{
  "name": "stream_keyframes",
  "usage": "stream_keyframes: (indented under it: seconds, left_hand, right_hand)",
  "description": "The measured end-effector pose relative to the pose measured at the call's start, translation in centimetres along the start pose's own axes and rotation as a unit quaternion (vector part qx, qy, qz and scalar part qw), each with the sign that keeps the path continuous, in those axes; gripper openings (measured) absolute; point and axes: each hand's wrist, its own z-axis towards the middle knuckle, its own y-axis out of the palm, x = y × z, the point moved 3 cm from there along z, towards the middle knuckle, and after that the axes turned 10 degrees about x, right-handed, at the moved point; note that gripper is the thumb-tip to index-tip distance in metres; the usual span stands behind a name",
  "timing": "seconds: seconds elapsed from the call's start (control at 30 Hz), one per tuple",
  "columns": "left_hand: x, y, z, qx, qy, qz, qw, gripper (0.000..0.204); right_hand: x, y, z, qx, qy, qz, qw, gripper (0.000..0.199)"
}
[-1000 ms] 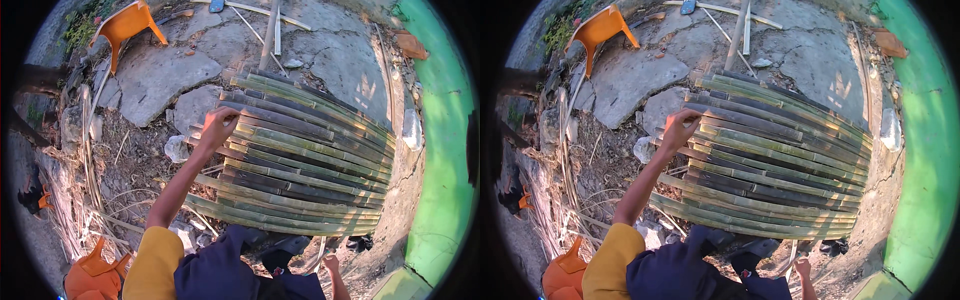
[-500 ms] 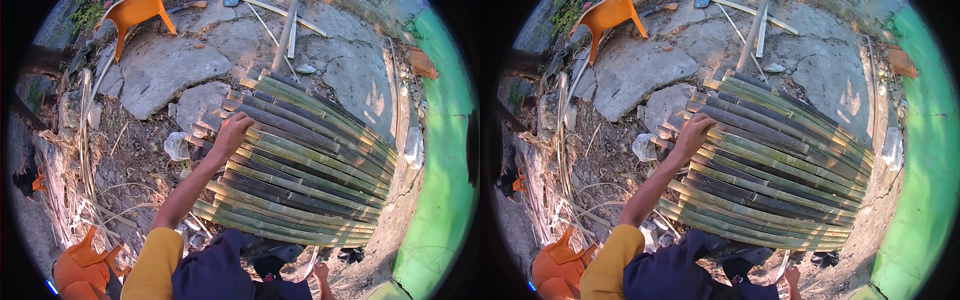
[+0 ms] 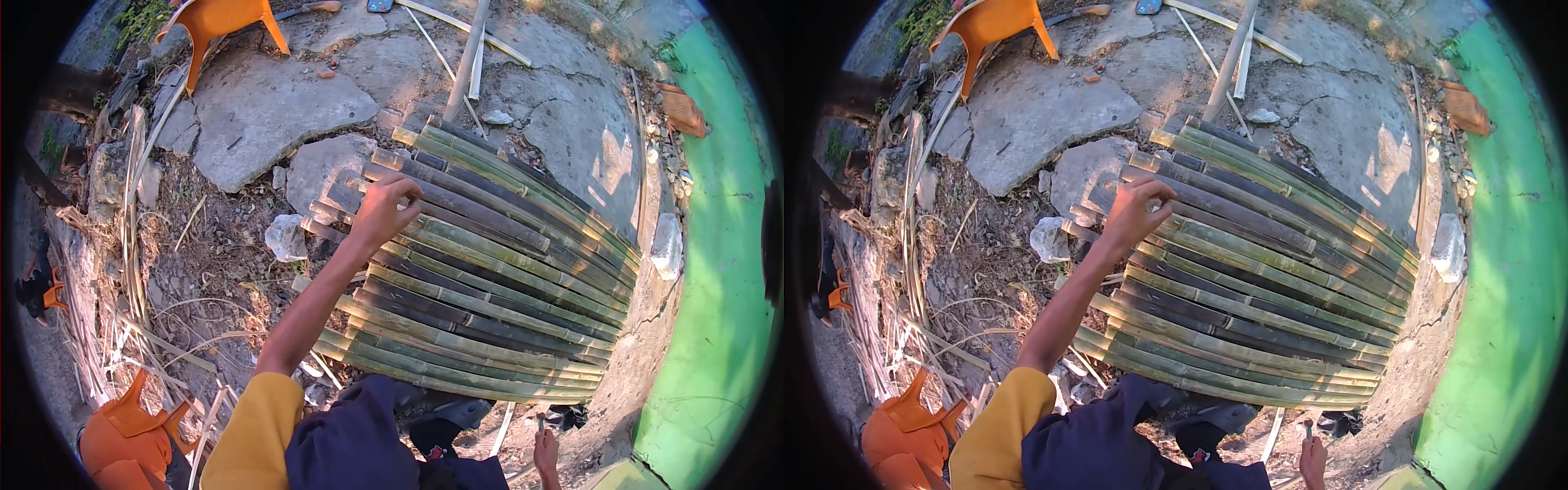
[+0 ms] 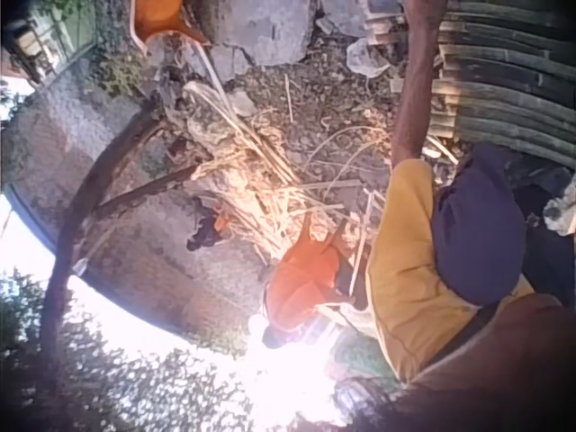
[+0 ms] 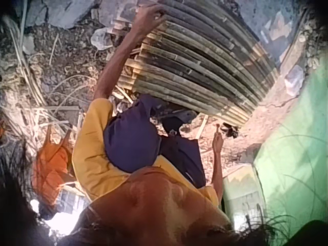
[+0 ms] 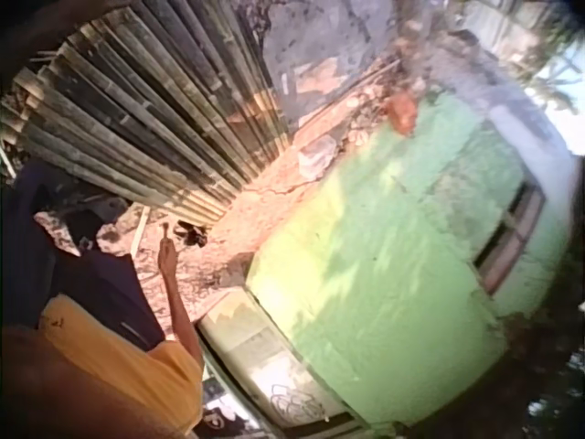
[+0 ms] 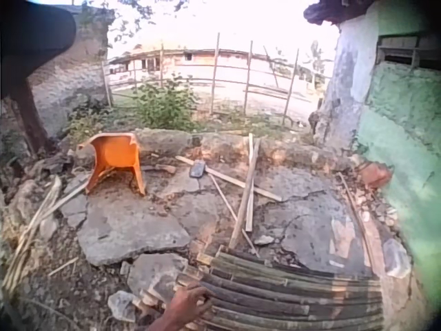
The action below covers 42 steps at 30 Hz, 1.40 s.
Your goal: The person aligns bamboo strips into a parallel mat and hammers small nails into the ends to secure them.
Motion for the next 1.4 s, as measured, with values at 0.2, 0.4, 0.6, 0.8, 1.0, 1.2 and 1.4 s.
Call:
stream_keyframes:
  seconds: [0.2, 0.4, 0.6, 0.8, 1.0, 1.2, 1.4]
  left_hand:
    - [-1.8, -0.5, -0.3, 0.029, -0.077, -0.079, 0.993, 0.016]
    - [-2.1, 0.2, -1.0, 0.065, -0.046, -0.129, 0.989, 0.023]
    - [-2.2, 2.2, -1.6, 0.052, -0.06, -0.156, 0.984, 0.028]
    - [-3.0, 2.9, -2.0, 0.033, -0.071, -0.17, 0.982, 0.026]
    - [-3.3, 3.2, -2.2, 0.026, -0.045, -0.148, 0.988, 0.023]
    - [-2.9, 3.3, -2.4, 0.035, -0.012, -0.109, 0.993, 0.033]
    - [-2.4, 3.2, -2.5, 0.039, -0.002, -0.088, 0.995, 0.032]
  right_hand:
    - [-12.2, -3.2, 1.1, 0.065, -0.079, 0.122, 0.987, 0.026]
    - [-20.7, -2.2, 2.6, 0.02, -0.13, 0.183, 0.974, 0.022]
    - [-27.0, 0.5, 4.1, -0.028, -0.172, 0.222, 0.959, 0.023]
    - [-29.9, 2.1, 4.7, -0.032, -0.151, 0.273, 0.95, 0.02]
    - [-31.6, 3.2, 4.6, -0.044, -0.115, 0.303, 0.945, 0.02]
    - [-34.3, 3.5, 4.9, -0.037, -0.143, 0.297, 0.944, 0.021]
    - [-41.2, 2.7, 5.6, 0.0, -0.205, 0.353, 0.913, 0.03]
